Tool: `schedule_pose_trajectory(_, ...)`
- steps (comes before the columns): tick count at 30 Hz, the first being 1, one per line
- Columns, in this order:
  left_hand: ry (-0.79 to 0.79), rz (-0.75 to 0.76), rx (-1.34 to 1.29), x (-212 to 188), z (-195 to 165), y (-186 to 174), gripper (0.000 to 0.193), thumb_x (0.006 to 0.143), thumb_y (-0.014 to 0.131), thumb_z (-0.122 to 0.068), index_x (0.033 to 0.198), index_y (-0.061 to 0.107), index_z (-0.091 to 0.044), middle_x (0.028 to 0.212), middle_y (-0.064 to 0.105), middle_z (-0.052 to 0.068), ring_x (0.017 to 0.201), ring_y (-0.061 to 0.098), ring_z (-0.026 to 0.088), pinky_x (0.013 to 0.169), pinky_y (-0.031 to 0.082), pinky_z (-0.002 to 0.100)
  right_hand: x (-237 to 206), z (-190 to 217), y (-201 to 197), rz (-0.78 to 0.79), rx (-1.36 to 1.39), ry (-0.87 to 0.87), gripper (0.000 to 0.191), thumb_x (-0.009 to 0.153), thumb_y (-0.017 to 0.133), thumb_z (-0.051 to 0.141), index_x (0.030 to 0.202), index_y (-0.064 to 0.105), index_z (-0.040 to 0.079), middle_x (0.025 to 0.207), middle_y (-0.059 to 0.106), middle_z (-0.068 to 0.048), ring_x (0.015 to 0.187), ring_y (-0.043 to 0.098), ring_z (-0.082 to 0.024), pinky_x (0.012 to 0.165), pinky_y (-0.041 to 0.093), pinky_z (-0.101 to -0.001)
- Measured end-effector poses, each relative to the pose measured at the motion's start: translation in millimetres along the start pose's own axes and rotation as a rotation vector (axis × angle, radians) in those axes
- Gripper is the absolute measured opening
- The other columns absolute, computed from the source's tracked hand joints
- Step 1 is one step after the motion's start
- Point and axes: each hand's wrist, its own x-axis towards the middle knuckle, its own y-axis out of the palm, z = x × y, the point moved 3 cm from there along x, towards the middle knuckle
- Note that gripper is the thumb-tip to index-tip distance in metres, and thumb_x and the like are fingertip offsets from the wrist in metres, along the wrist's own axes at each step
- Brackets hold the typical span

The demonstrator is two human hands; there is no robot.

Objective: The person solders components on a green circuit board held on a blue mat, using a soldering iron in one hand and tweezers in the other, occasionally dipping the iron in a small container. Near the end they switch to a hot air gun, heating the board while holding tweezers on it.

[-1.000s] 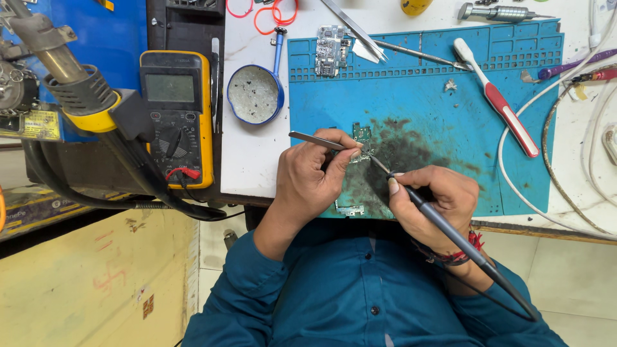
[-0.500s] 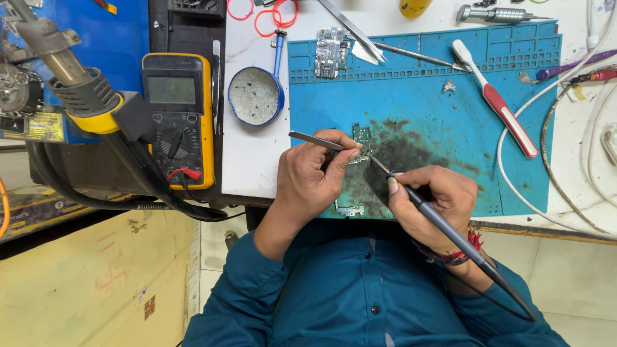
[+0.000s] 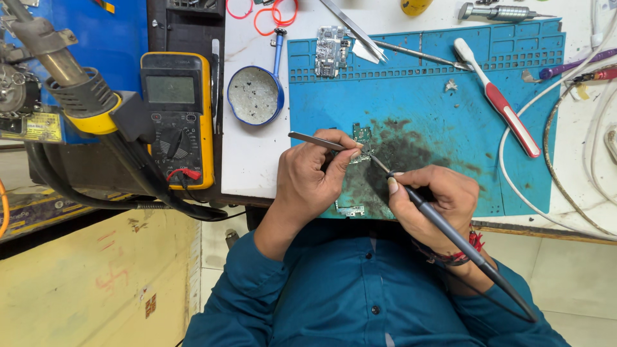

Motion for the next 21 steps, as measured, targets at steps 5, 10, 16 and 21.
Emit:
schedule_pose_trajectory(5, 0.095, -0.022, -0.01, 0.2, -3.1, -0.7, 0.01, 0.101, 0.072, -0.014, 0.104, 0.069, -0.006, 0.087, 0.074, 0.005, 0.065, 0.068, 0.01, 0.059, 0.051, 0.025, -0.2, -0.6, 0.0, -0.009, -0.007, 0.004, 0.01, 0.084, 0.078, 0.002, 0.091, 0.072, 0.0, 0.069, 0.064, -0.004, 0.058, 0.057, -0.008, 0.055, 0.041, -0.0239)
schedule_pose_trajectory(10, 0.018, -0.009, 0.003, 0.4, -1.2, 0.1, 0.009, 0.099, 0.074, -0.014, 0.102, 0.07, -0.006, 0.079, 0.073, 0.004, 0.059, 0.066, 0.01, 0.055, 0.049, 0.025, -0.5, 0.5, 0.0, -0.011, 0.001, 0.014, 0.01, 0.085, 0.078, 0.002, 0.093, 0.072, 0.0, 0.071, 0.065, -0.003, 0.059, 0.058, -0.008, 0.057, 0.041, -0.0235)
schedule_pose_trajectory(16, 0.036, -0.013, 0.001, 0.6, -2.6, -0.3, 0.01, 0.099, 0.074, -0.014, 0.103, 0.069, -0.006, 0.079, 0.072, 0.004, 0.061, 0.067, 0.01, 0.057, 0.05, 0.025, -0.5, 1.6, 0.4, -0.015, 0.004, 0.027, 0.01, 0.085, 0.079, 0.003, 0.092, 0.073, 0.0, 0.07, 0.065, -0.003, 0.059, 0.058, -0.008, 0.056, 0.041, -0.0236)
schedule_pose_trajectory(21, -0.018, 0.001, 0.013, -1.2, -1.2, -0.4, 0.01, 0.098, 0.075, -0.015, 0.102, 0.071, -0.006, 0.073, 0.07, 0.004, 0.056, 0.064, 0.012, 0.053, 0.048, 0.027, -2.5, -0.6, 0.2, -0.031, -0.009, 0.03, 0.009, 0.086, 0.079, 0.003, 0.093, 0.072, 0.0, 0.071, 0.065, -0.004, 0.059, 0.059, -0.008, 0.057, 0.042, -0.0239)
